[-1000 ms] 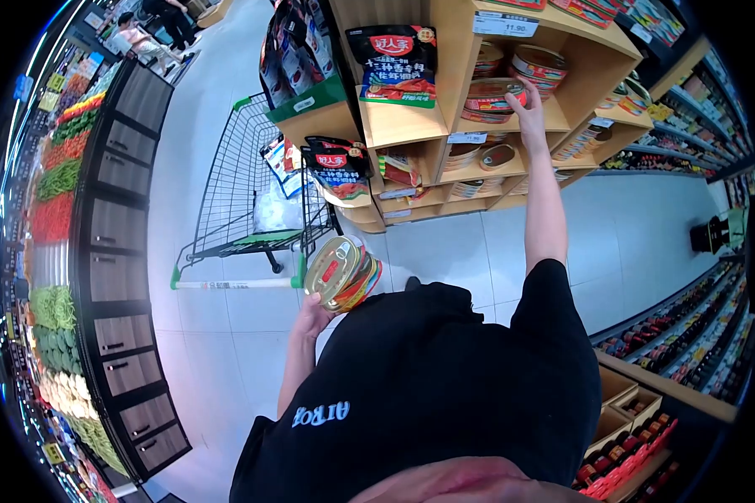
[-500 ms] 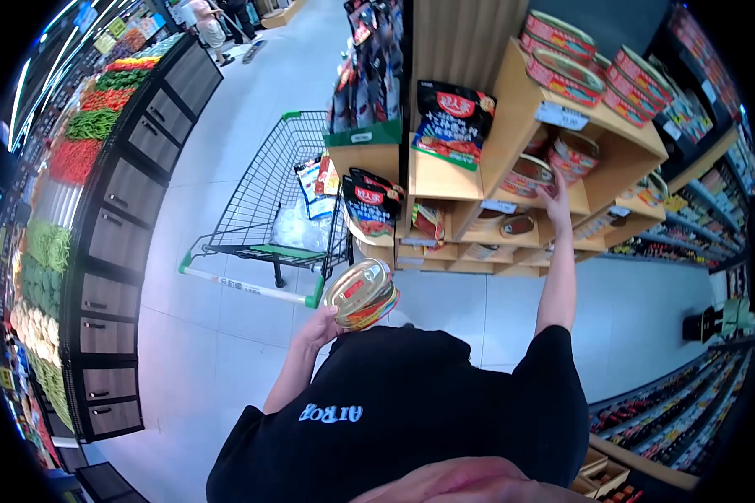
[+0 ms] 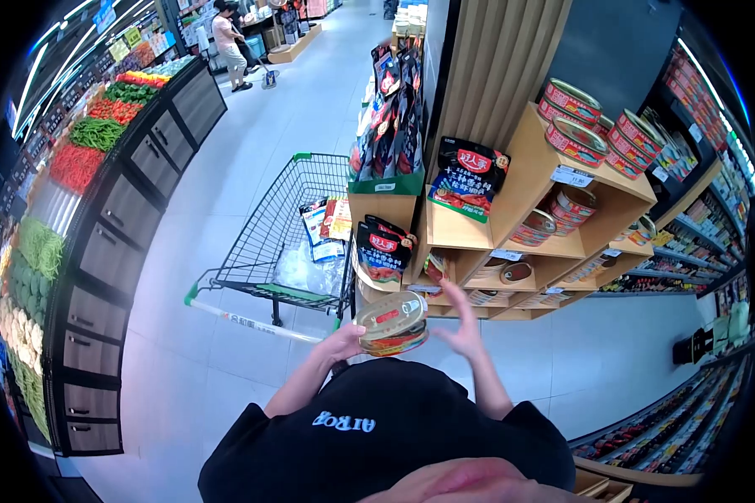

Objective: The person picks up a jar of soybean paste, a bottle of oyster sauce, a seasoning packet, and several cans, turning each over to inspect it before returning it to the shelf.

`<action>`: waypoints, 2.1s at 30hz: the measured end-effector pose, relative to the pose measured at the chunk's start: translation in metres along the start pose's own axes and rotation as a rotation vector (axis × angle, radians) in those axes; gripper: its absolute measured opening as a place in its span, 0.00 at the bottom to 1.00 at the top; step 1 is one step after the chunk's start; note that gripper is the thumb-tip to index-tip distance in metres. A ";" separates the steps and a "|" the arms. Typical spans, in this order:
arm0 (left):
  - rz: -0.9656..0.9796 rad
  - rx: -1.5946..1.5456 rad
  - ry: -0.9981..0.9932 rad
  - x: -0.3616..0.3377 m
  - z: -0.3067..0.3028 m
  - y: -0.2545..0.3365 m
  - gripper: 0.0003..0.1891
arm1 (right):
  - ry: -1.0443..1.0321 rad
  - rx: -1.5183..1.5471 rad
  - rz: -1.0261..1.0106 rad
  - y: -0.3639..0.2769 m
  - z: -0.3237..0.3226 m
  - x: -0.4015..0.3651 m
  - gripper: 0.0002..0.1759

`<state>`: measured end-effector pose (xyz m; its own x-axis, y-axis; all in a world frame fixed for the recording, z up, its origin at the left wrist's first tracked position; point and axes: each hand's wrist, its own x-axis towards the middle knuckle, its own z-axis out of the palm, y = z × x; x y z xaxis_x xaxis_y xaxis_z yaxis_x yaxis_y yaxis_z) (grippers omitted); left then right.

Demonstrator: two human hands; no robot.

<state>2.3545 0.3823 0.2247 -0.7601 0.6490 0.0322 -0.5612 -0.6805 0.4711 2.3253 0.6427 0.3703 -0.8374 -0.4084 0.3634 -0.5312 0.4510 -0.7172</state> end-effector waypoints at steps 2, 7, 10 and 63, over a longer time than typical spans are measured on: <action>-0.062 -0.002 -0.077 0.004 -0.010 0.005 0.47 | -0.065 0.171 0.041 -0.005 0.029 -0.011 0.50; -0.200 0.022 -0.144 0.000 -0.032 0.009 0.47 | 0.017 0.455 0.129 -0.011 0.074 -0.038 0.49; -0.252 0.029 -0.123 -0.008 -0.042 0.008 0.45 | 0.076 0.432 0.158 -0.023 0.089 -0.046 0.44; -0.310 0.039 0.328 0.000 0.026 0.058 0.21 | 0.645 0.866 0.273 -0.081 0.031 0.019 0.22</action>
<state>2.3303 0.3515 0.2745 -0.6253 0.6737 -0.3937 -0.7706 -0.4535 0.4478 2.3564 0.5739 0.4176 -0.9561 0.2229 0.1904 -0.2602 -0.3464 -0.9013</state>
